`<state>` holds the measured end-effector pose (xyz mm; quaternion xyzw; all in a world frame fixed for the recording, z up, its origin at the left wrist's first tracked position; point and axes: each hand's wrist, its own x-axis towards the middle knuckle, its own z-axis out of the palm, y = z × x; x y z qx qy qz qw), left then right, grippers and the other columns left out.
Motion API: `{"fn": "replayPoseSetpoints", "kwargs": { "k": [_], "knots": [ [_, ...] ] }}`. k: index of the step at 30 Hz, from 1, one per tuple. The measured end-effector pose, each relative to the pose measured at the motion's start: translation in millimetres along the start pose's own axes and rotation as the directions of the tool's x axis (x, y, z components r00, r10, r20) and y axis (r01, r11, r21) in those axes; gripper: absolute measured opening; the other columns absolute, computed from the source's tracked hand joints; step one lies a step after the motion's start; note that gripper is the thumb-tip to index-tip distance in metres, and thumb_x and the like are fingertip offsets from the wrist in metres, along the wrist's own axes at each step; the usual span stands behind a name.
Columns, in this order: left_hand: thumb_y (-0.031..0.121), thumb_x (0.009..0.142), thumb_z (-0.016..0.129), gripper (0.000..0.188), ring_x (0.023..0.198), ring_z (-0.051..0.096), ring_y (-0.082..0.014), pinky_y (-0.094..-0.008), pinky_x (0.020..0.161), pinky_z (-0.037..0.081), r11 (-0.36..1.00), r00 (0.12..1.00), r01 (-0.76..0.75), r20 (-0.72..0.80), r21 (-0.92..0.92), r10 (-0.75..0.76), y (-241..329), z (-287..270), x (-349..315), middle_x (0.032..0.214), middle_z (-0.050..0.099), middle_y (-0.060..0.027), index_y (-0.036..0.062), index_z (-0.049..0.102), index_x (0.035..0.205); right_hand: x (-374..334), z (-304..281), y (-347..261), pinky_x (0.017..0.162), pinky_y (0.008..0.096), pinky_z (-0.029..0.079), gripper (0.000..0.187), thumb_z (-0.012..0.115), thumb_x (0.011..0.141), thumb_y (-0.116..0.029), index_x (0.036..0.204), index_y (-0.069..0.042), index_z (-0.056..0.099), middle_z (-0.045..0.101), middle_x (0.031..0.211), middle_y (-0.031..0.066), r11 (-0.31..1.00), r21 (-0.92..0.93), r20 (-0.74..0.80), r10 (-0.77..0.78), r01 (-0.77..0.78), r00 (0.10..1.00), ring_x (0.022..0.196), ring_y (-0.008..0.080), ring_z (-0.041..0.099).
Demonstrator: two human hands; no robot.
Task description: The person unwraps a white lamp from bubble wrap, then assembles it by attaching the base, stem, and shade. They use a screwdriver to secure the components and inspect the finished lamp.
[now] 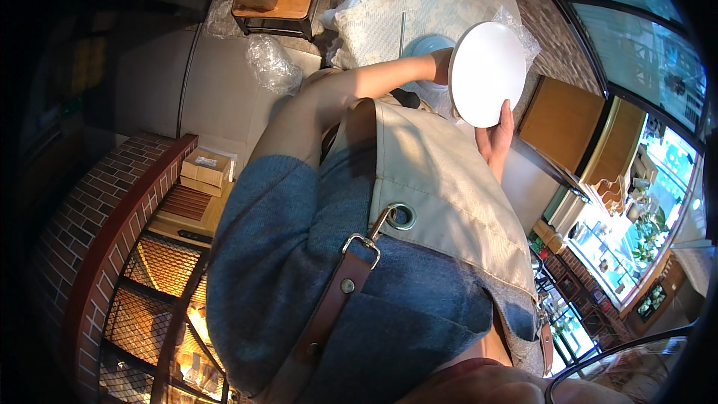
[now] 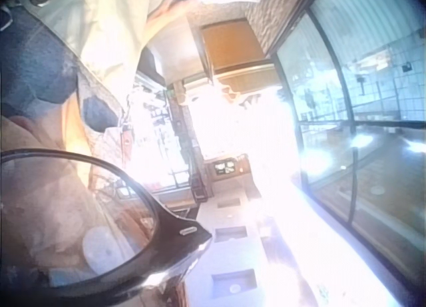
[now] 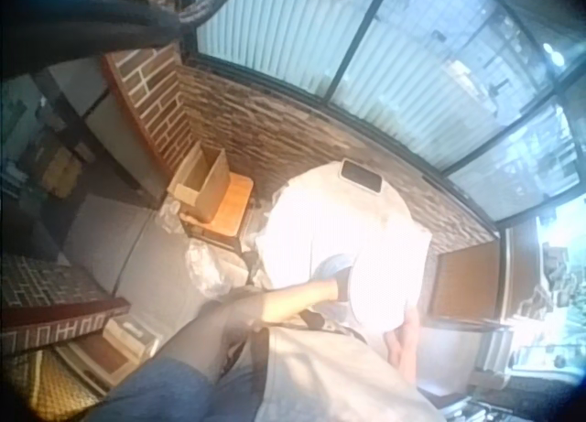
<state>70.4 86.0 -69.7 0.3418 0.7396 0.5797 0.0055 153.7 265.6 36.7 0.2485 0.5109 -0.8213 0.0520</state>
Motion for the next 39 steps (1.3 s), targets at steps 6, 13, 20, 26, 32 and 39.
{"fn": "replayPoseSetpoints", "kwargs": {
  "k": [6,13,20,26,32,39],
  "knots": [
    [0.019,0.085,0.064,0.035,0.109,0.062,-0.0339,-0.0404,0.095,0.048,0.997,0.998,0.055,0.031,-0.055,-0.053,2,-5,1,0.116,0.065,-0.0202,0.0039,0.064,0.116,1,-2,-3,0.104,0.0422,0.044,0.041,0.052,0.099,-0.023,0.134,-0.002,0.048,0.057,0.131,0.0104,0.999,-0.03,-0.025,0.021,-0.022,0.999,0.12,0.0247,0.055],
    [0.021,0.083,0.071,0.041,0.101,0.065,-0.0315,-0.0382,0.085,0.05,0.927,0.988,0.154,0.027,-0.342,-0.154,28,-15,5,0.109,0.068,-0.0147,0.0101,0.059,0.121,30,-48,15,0.082,0.0339,0.051,0.023,0.055,0.097,-0.017,0.115,-0.002,0.056,0.066,0.098,0.0056,0.775,0.408,0.393,0.329,-0.483,0.859,0.09,0.0162,0.063],
    [0.022,0.088,0.069,0.045,0.108,0.062,-0.0297,-0.0378,0.091,0.048,0.936,0.986,0.167,0.053,-0.309,-0.158,26,-17,3,0.118,0.065,-0.0122,0.0116,0.056,0.129,17,-20,13,0.067,0.0268,0.044,0.028,0.048,0.096,-0.009,0.121,0.002,0.054,0.064,0.083,-0.001,0.585,0.563,0.37,0.453,-0.583,0.811,0.072,0.0092,0.057],
    [0.023,0.086,0.067,0.038,0.104,0.063,-0.0307,-0.0391,0.088,0.049,0.938,0.975,0.217,0.099,-0.27,-0.197,28,-16,3,0.116,0.066,-0.0122,0.0125,0.06,0.122,7,-10,2,0.081,0.0355,0.049,0.031,0.049,0.099,-0.017,0.123,0.001,0.053,0.064,0.102,0.0061,0.881,0.351,0.091,0.304,-0.316,0.948,0.091,0.0178,0.06],
    [0.023,0.092,0.056,0.032,0.111,0.061,-0.0298,-0.0377,0.096,0.047,0.963,0.949,0.269,0.163,0.023,-0.269,35,-30,5,0.121,0.064,-0.0164,0.007,0.065,0.118,-5,24,-20,0.101,0.045,0.047,0.041,0.056,0.097,-0.02,0.134,-0.007,0.047,0.056,0.129,0.0091,0.962,-0.271,-0.121,-0.065,0.029,0.99,0.119,0.0252,0.055],
    [0.03,0.084,0.068,0.049,0.113,0.059,-0.0276,-0.0368,0.097,0.046,0.994,0.989,0.109,0.098,-0.012,-0.107,15,-16,8,0.124,0.062,-0.0159,0.0083,0.06,0.126,-9,19,-22,0.095,0.0415,0.051,0.04,0.058,0.096,-0.019,0.133,-0.006,0.048,0.057,0.128,0.0069,0.939,-0.33,-0.047,-0.118,0.097,0.992,0.115,0.0215,0.057]
  ]
}}
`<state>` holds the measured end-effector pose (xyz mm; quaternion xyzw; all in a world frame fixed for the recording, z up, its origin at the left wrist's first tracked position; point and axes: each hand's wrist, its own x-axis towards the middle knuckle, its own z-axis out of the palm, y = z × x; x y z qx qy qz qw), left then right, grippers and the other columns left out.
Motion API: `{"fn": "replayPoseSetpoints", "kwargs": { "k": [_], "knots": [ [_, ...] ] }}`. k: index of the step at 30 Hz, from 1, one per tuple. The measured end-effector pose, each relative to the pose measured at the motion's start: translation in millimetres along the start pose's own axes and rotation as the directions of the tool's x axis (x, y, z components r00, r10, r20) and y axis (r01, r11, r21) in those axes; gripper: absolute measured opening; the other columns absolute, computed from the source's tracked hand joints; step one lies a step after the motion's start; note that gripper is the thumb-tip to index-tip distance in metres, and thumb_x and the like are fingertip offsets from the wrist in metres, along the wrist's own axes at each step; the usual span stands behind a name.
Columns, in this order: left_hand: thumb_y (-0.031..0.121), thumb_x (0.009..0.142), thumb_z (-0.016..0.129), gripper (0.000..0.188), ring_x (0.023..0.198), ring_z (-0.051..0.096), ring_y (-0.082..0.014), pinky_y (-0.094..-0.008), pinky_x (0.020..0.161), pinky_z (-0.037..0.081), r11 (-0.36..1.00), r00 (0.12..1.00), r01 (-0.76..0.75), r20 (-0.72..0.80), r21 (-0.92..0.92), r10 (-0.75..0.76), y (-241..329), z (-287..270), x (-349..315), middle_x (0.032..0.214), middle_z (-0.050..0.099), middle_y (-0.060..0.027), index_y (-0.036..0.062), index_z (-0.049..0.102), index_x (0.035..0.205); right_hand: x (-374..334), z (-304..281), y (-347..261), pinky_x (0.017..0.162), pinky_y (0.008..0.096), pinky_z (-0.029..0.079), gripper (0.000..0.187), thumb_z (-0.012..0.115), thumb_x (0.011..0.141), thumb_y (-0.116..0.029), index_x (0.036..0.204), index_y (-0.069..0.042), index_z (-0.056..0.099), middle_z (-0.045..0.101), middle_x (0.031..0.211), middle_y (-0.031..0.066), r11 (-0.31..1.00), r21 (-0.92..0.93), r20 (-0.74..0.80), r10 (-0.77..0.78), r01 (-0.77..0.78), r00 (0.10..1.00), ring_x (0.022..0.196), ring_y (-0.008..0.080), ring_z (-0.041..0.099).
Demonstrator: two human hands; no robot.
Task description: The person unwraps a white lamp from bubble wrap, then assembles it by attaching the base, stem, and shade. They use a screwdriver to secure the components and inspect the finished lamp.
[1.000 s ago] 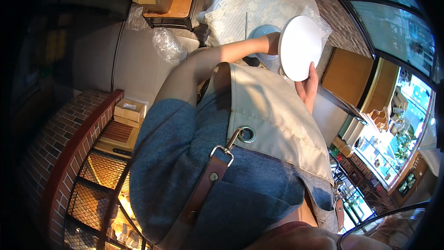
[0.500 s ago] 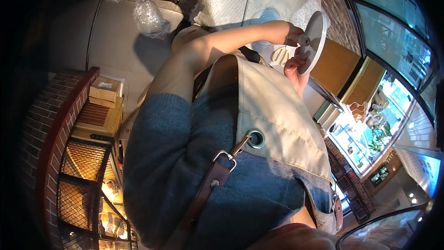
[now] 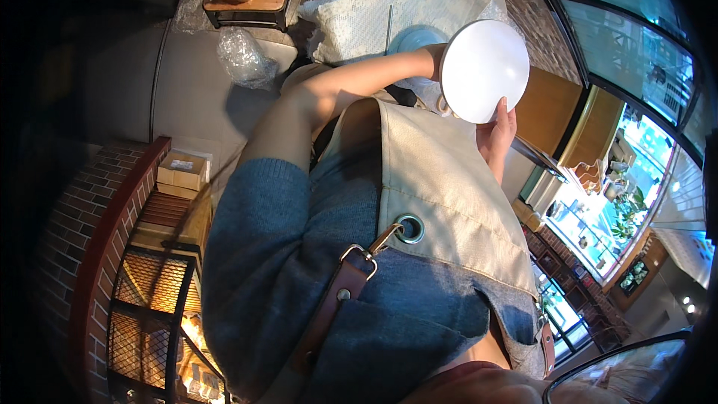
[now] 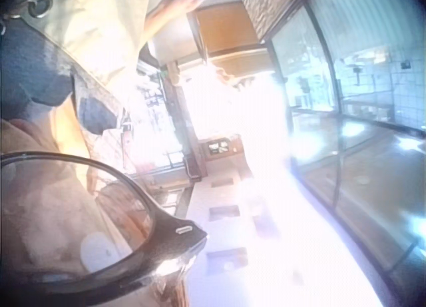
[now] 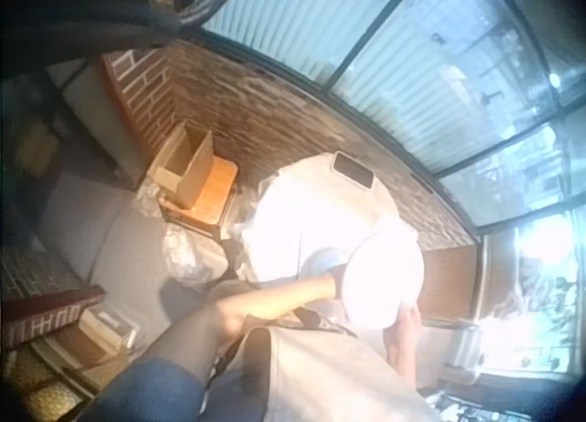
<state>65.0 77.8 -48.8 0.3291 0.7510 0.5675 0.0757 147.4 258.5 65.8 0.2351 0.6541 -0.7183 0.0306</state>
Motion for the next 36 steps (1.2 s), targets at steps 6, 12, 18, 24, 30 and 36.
{"fn": "replayPoseSetpoints", "kwargs": {
  "k": [6,12,18,24,30,36],
  "knots": [
    [0.041,0.083,0.067,0.065,0.129,0.047,-0.026,-0.0368,0.107,0.037,1.0,0.998,0.0,0.07,-0.021,0.001,-5,-1,3,0.142,0.049,-0.0136,0.0121,0.049,0.138,3,3,-8,0.086,0.0365,0.056,0.032,0.06,0.095,-0.016,0.123,-0.001,0.055,0.065,0.113,0.0095,0.997,-0.064,-0.049,-0.038,0.035,0.998,0.103,0.02,0.064],
    [0.035,0.084,0.068,0.058,0.122,0.053,-0.0269,-0.0372,0.101,0.042,0.995,0.995,-0.091,-0.038,0.05,0.093,-12,17,4,0.134,0.055,-0.0153,0.0105,0.053,0.134,-3,4,-2,0.085,0.0363,0.055,0.03,0.061,0.094,-0.017,0.12,0.0,0.057,0.065,0.112,0.0096,1.0,-0.006,-0.091,0.002,-0.003,0.996,0.1,0.0194,0.064],
    [0.031,0.084,0.068,0.054,0.117,0.056,-0.0275,-0.0373,0.098,0.044,0.995,0.995,-0.087,-0.048,0.044,0.089,-4,9,7,0.128,0.059,-0.0161,0.0097,0.055,0.132,2,2,7,0.084,0.0366,0.056,0.033,0.063,0.094,-0.017,0.12,0.002,0.056,0.065,0.112,0.0098,0.998,0.065,-0.09,0.007,-0.001,0.996,0.099,0.0199,0.065],
    [0.018,0.083,0.072,0.043,0.101,0.064,-0.0261,-0.0352,0.087,0.049,0.97,0.982,0.022,-0.179,-0.241,-0.066,18,0,0,0.109,0.067,-0.0162,0.0061,0.061,0.123,7,-8,23,0.076,0.0327,0.059,0.029,0.054,0.097,-0.014,0.122,0.001,0.053,0.065,0.111,0.0134,0.684,0.686,0.154,0.199,-0.249,0.968,0.098,0.0225,0.067],
    [0.021,0.079,0.078,0.041,0.103,0.063,-0.02,-0.0308,0.09,0.047,0.919,0.988,0.075,-0.098,-0.386,-0.122,40,-12,6,0.109,0.067,-0.0101,0.0043,0.066,0.114,13,-24,51,0.068,0.0312,0.06,0.023,0.048,0.1,-0.015,0.113,0.001,0.058,0.069,0.099,0.0114,0.2,0.894,0.415,-0.034,-0.4,0.909,0.085,0.0204,0.069],
    [0.016,0.084,0.074,0.04,0.107,0.059,-0.0157,-0.0301,0.094,0.045,0.944,0.995,0.088,-0.019,-0.318,-0.1,40,-11,13,0.114,0.065,-0.0077,0.0029,0.062,0.12,13,-22,52,0.069,0.0321,0.061,0.019,0.051,0.099,-0.013,0.11,0.002,0.057,0.069,0.095,0.0129,0.206,0.866,0.456,0.053,-0.456,0.888,0.082,0.0209,0.07]
  ]
}}
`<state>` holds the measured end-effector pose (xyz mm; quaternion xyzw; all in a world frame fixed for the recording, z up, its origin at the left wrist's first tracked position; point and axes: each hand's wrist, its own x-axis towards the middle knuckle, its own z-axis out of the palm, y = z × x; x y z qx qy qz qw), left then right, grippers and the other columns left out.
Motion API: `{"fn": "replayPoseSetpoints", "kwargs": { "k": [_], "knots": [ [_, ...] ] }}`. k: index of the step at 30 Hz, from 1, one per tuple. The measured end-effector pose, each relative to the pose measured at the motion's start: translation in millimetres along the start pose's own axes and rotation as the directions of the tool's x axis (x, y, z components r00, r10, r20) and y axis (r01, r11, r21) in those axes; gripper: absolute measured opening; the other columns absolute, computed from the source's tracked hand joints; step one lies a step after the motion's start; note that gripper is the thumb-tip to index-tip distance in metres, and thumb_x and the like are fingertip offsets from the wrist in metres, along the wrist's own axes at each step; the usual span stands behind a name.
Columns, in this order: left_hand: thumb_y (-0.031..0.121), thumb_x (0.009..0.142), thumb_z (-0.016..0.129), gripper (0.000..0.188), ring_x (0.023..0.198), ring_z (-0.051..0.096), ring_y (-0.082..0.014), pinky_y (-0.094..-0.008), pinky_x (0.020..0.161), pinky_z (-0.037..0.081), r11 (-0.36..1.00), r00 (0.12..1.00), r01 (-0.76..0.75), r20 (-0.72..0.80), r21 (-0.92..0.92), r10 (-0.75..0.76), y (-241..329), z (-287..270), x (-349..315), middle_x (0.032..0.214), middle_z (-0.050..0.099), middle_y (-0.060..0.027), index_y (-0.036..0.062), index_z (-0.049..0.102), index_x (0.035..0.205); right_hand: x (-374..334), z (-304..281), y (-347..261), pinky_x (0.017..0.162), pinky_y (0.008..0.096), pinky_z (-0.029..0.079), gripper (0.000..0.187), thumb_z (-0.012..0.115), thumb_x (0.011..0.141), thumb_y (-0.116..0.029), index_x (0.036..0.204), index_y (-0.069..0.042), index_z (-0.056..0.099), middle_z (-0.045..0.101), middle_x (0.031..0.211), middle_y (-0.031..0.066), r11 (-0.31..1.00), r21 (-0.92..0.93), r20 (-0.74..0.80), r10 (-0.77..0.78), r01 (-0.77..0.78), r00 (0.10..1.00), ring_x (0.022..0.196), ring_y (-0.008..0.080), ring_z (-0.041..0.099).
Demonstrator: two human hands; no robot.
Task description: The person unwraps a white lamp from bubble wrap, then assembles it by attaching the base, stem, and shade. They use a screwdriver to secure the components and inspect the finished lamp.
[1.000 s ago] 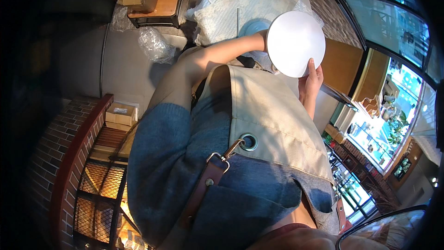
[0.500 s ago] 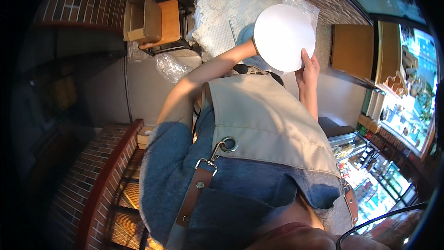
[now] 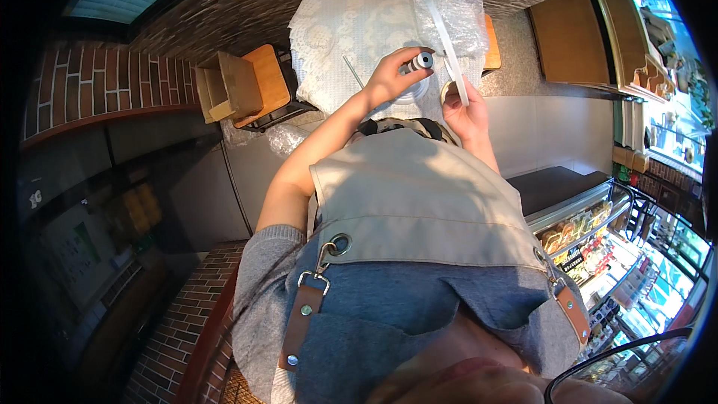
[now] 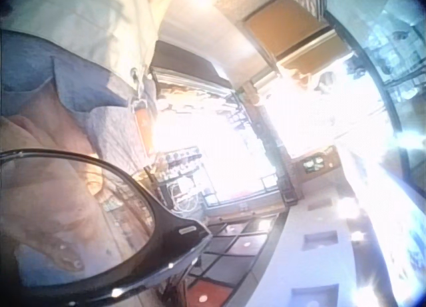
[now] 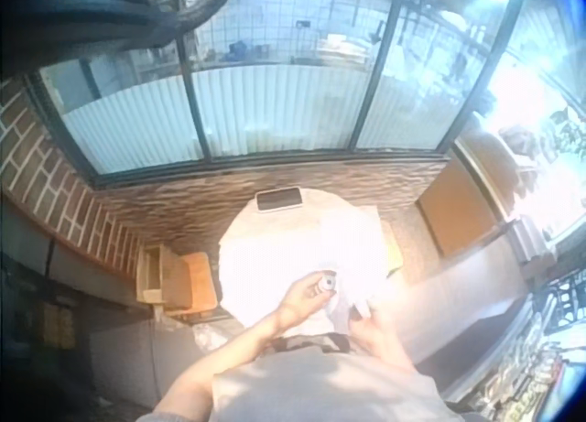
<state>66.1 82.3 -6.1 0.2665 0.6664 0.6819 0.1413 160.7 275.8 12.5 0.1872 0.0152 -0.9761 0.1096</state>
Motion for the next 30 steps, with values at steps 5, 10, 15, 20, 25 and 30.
{"fn": "replayPoseSetpoints", "kwargs": {
  "k": [5,10,15,20,25,30],
  "knots": [
    [0.015,0.084,0.071,0.036,0.092,0.061,-0.0187,-0.03,0.081,0.048,0.995,0.999,-0.031,-0.013,0.091,0.033,6,9,6,0.105,0.064,-0.0094,0.0024,0.063,0.117,4,-16,-4,0.063,0.0287,0.059,0.017,0.051,0.098,-0.011,0.106,0.002,0.058,0.068,0.09,0.0124,0.999,0.028,-0.017,0.037,-0.036,0.999,0.075,0.0192,0.068],
    [0.016,0.081,0.073,0.035,0.088,0.062,-0.0216,-0.0308,0.077,0.049,0.987,0.992,-0.114,-0.043,0.115,0.12,3,13,11,0.098,0.065,-0.01,0.0054,0.065,0.113,1,-13,-14,0.064,0.0259,0.058,0.016,0.051,0.098,-0.011,0.1,0.003,0.058,0.066,0.084,0.0099,1.0,0.013,-0.088,0.018,-0.017,0.996,0.073,0.0168,0.067],
    [0.023,0.082,0.072,0.037,0.096,0.062,-0.0294,-0.0373,0.082,0.05,0.979,0.983,-0.137,-0.1,0.153,0.153,-1,13,4,0.102,0.066,-0.0124,0.0081,0.064,0.116,-6,0,-24,0.063,0.0244,0.057,0.014,0.05,0.098,-0.01,0.098,0.002,0.058,0.065,0.084,0.0083,0.989,-0.15,-0.2,-0.02,-0.011,0.98,0.072,0.0153,0.065],
    [0.029,0.085,0.068,0.036,0.1,0.062,-0.0313,-0.0413,0.084,0.049,0.988,0.984,-0.131,-0.112,0.081,0.139,-5,13,-2,0.101,0.068,-0.0127,0.0098,0.064,0.115,-17,21,-21,0.065,0.0252,0.055,0.015,0.05,0.098,-0.011,0.091,0.0,0.058,0.063,0.08,0.006,0.99,-0.105,-0.16,0.082,-0.099,0.984,0.069,0.0133,0.062],
    [0.032,0.083,0.069,0.043,0.104,0.061,-0.0308,-0.0417,0.087,0.049,0.967,0.959,-0.248,-0.125,0.055,0.253,-29,17,-5,0.109,0.065,-0.0119,0.0138,0.061,0.121,-16,41,-11,0.069,0.029,0.058,0.016,0.054,0.098,-0.014,0.095,0.001,0.06,0.067,0.084,0.0114,0.934,-0.338,-0.299,0.006,-0.112,0.954,0.073,0.0169,0.065],
    [0.028,0.083,0.069,0.03,0.095,0.064,-0.0304,-0.0391,0.082,0.051,0.979,0.972,-0.184,-0.167,-0.093,0.167,-32,17,-8,0.101,0.064,-0.01,0.0158,0.066,0.111,-18,45,10,0.068,0.0287,0.056,0.019,0.054,0.099,-0.019,0.098,-0.002,0.061,0.067,0.086,0.0076,0.802,-0.597,-0.376,-0.294,0.013,0.879,0.072,0.0161,0.063]
  ]
}}
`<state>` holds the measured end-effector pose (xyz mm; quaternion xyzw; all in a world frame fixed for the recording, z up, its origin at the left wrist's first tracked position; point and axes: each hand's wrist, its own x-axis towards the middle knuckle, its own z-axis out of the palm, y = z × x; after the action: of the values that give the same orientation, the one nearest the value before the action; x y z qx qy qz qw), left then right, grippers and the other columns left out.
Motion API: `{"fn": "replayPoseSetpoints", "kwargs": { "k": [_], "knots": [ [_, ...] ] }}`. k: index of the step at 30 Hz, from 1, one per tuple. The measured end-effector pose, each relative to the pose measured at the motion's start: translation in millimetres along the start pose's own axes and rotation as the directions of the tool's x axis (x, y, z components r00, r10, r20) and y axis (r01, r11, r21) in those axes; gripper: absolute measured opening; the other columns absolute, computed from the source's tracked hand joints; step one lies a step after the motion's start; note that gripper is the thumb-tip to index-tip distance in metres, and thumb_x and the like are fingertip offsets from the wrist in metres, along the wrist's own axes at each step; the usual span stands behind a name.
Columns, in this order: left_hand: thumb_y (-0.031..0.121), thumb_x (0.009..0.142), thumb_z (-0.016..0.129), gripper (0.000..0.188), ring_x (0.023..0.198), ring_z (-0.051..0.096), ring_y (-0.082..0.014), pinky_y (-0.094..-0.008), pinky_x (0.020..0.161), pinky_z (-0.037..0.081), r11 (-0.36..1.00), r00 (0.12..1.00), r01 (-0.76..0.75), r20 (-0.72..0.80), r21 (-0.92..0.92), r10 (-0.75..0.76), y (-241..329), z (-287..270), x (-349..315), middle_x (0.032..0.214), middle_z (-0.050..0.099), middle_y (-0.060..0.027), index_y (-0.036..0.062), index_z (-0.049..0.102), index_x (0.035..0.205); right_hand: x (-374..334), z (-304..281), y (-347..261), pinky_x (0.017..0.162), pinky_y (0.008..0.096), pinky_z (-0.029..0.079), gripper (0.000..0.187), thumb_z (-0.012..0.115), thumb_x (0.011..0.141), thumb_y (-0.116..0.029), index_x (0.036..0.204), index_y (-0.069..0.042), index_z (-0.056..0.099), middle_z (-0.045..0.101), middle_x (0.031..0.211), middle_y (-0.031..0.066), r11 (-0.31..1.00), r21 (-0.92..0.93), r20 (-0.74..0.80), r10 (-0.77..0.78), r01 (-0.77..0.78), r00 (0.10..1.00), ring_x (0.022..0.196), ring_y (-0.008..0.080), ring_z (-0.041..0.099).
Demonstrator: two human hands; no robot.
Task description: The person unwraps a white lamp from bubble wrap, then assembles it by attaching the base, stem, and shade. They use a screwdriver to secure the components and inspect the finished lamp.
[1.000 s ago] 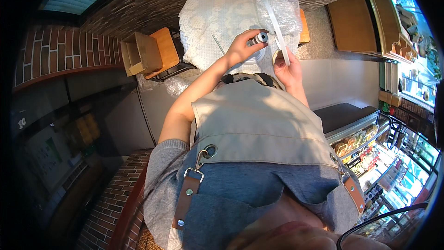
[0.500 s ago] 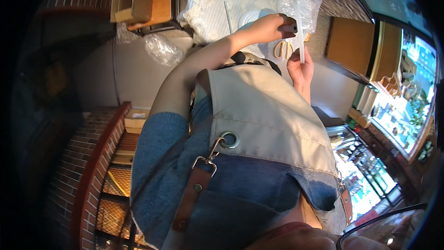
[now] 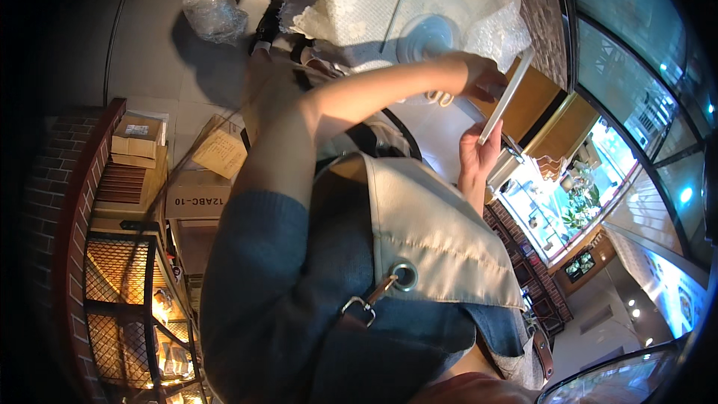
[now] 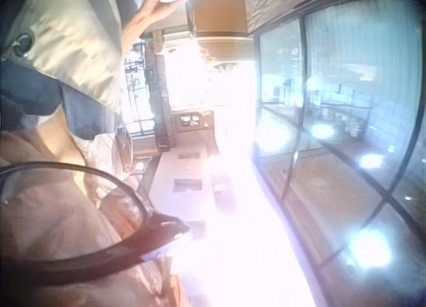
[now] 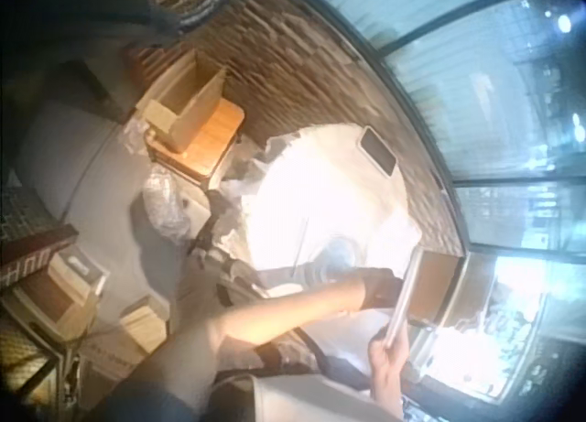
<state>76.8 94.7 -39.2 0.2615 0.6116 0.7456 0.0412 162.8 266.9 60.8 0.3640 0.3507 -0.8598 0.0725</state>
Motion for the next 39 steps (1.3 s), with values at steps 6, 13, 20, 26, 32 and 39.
{"fn": "replayPoseSetpoints", "kwargs": {
  "k": [6,13,20,26,32,39],
  "knots": [
    [0.022,0.08,0.069,0.029,0.101,0.062,-0.0321,-0.0409,0.087,0.05,0.983,0.995,-0.06,-0.07,0.172,0.073,-6,5,-2,0.108,0.063,-0.0109,0.0104,0.066,0.106,-3,-9,-7,0.093,0.0424,0.054,0.039,0.05,0.1,-0.031,0.129,-0.004,0.053,0.063,0.124,0.0096,0.96,-0.267,0.067,-0.063,0.079,0.996,0.113,0.0255,0.061],
    [0.008,0.076,0.07,0.052,0.114,0.058,-0.0317,-0.0386,0.095,0.047,0.981,0.985,0.17,-0.004,-0.093,-0.171,11,-17,-30,0.122,0.06,-0.0184,0.0028,0.055,0.125,-10,-2,14,0.1,0.0417,0.047,0.04,0.057,0.097,-0.023,0.131,-0.004,0.049,0.057,0.131,0.0081,0.846,-0.428,0.022,-0.341,0.318,0.94,0.12,0.0246,0.056],
    [0.023,0.093,0.053,0.05,0.12,0.051,-0.0292,-0.0419,0.107,0.037,0.903,0.839,0.282,-0.373,-0.324,-0.395,71,-52,-26,0.125,0.056,-0.0169,0.002,0.042,0.137,-7,0,10,0.095,0.0354,0.05,0.039,0.062,0.094,-0.016,0.127,0.0,0.051,0.06,0.122,0.0105,0.8,-0.458,-0.004,-0.438,0.388,0.899,0.111,0.0216,0.059],
    [0.044,0.076,0.072,0.084,0.141,0.026,-0.039,-0.0523,0.114,0.022,0.609,0.836,-0.442,0.549,0.658,0.014,145,-25,4,0.15,0.034,-0.0189,0.0046,0.038,0.143,-2,4,25,0.07,0.0281,0.055,0.031,0.063,0.092,-0.015,0.117,0.003,0.055,0.066,0.103,0.0093,0.843,-0.293,0.003,-0.47,0.451,0.882,0.085,0.0147,0.065],
    [0.007,0.08,0.059,0.062,0.137,0.034,-0.0377,-0.0622,0.109,0.023,0.164,0.804,-0.582,0.594,0.797,-0.029,128,7,-7,0.146,0.04,-0.0168,0.0082,0.044,0.14,-5,0,34,0.072,0.029,0.053,0.034,0.052,0.097,-0.024,0.122,-0.001,0.051,0.066,0.104,0.0103,0.93,0.155,0.108,-0.351,0.333,0.93,0.085,0.0158,0.065],
    [-0.001,0.078,0.055,0.062,0.136,0.036,-0.0384,-0.0624,0.108,0.025,0.135,0.785,-0.595,0.609,0.793,-0.117,142,23,2,0.145,0.041,-0.017,0.0082,0.043,0.139,87,-88,119,0.089,0.0384,0.05,0.051,0.062,0.086,-0.021,0.129,0.0,0.046,0.065,0.104,0.0153,0.681,-0.607,0.05,-0.482,0.41,0.875,0.092,0.0291,0.064]
  ]
}}
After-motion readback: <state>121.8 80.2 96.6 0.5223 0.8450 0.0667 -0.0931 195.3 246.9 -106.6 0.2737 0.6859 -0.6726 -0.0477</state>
